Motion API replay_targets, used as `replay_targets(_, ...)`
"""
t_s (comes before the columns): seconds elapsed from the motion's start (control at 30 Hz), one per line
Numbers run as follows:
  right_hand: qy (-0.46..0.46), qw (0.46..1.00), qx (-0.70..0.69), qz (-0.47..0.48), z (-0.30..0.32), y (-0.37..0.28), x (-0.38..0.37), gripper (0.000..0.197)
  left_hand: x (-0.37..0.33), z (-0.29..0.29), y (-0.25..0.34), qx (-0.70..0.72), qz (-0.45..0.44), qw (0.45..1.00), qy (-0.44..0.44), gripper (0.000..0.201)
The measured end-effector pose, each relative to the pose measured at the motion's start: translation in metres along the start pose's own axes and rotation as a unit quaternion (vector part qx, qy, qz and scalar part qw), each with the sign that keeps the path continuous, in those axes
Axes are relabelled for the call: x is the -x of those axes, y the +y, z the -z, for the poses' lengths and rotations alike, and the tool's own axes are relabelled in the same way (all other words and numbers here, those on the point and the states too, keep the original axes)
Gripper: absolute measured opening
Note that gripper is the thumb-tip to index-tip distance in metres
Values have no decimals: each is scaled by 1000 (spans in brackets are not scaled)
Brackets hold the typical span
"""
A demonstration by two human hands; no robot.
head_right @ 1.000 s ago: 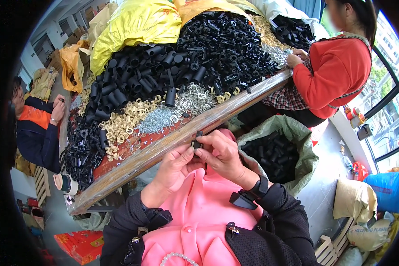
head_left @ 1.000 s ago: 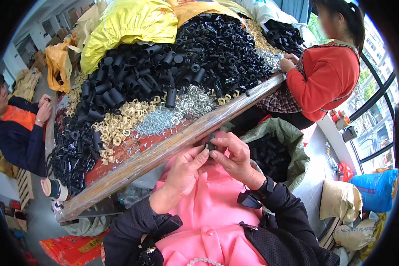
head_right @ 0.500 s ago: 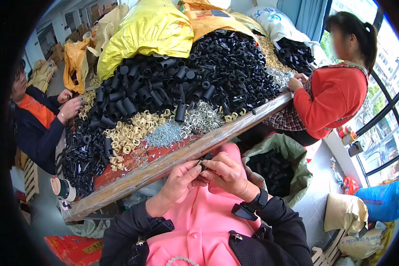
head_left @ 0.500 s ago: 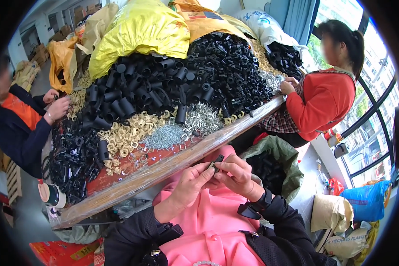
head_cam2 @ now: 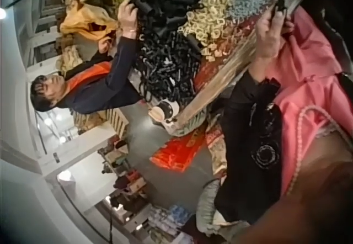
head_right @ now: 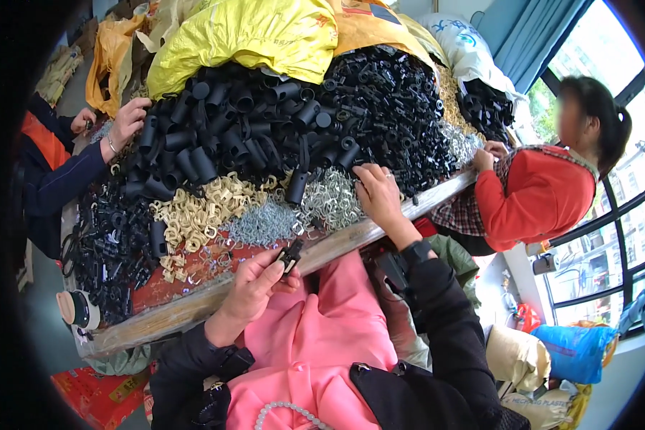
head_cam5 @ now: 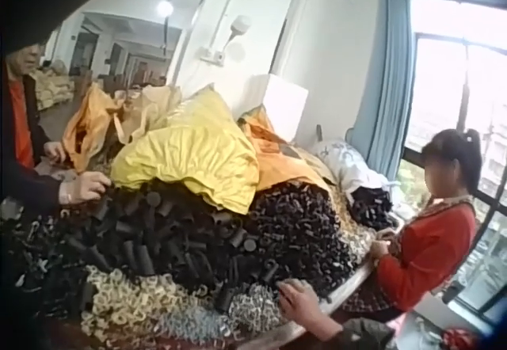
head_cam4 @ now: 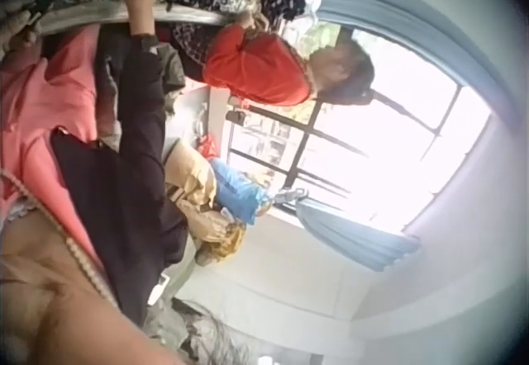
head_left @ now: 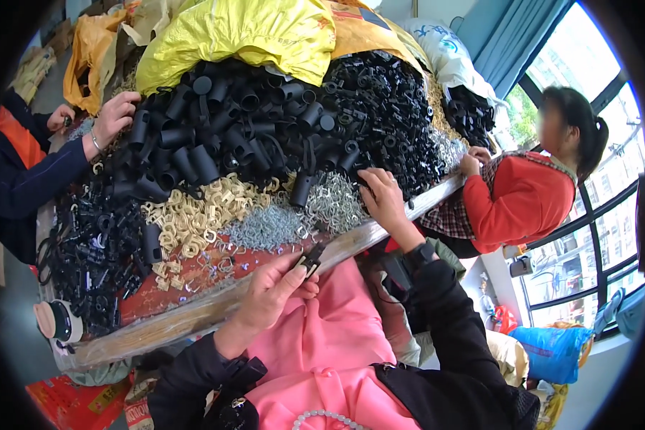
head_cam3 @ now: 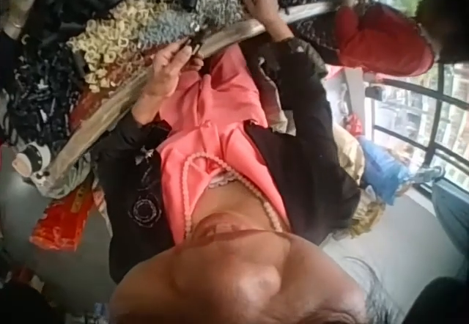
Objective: The person assembles a component by hand, inserting a small metal clip into a black plastic housing, then sliding a beige plastic piece into the housing and pressing it into place. The person then fits the assembled housing into a larger black plastic tube and sets the completed assembly on the table.
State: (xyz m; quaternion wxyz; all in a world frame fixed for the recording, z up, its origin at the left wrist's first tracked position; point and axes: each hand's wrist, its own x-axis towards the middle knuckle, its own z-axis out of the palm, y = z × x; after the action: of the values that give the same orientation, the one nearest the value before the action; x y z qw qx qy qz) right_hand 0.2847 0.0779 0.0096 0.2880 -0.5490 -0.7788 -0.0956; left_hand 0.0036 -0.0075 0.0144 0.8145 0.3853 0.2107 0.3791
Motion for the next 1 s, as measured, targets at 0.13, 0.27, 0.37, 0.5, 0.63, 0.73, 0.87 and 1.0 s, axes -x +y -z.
replay_targets(0.13, -59, 989, 126, 41, -15, 25, -38, 36, 1, 12, 16, 30, -5, 999, 37, 31)
replay_targets(0.27, -129, 975, 173, 46, -25, 35, -52, 41, 6, 21, 18, 54, -1, 995, 82, 31)
replay_targets(0.37, -137, 976, 162, 57, -25, 34, -52, 45, 8, 22, 12, 41, 20, 995, 89, 32)
replay_targets(0.5, -68, 995, 68, 40, -7, 22, -34, 46, 10, 20, -2, 23, 27, 995, 91, 32)
replay_targets(0.63, -3, 999, -41, 24, 10, 2, -9, 45, 13, 2, -19, 14, 24, 996, 87, 31)
replay_targets(0.73, -51, 984, -159, -59, 26, -10, 16, 45, 11, -9, -20, -8, 19, 996, 85, 31)
replay_targets(0.87, 7, 987, -163, -5, 38, -6, 28, 43, 15, -16, -20, -34, 9, 995, 89, 30)
replay_targets(1.0, -16, 974, -215, -71, 56, -13, 35, 36, 21, -21, -12, -47, -1, 994, 98, 29)
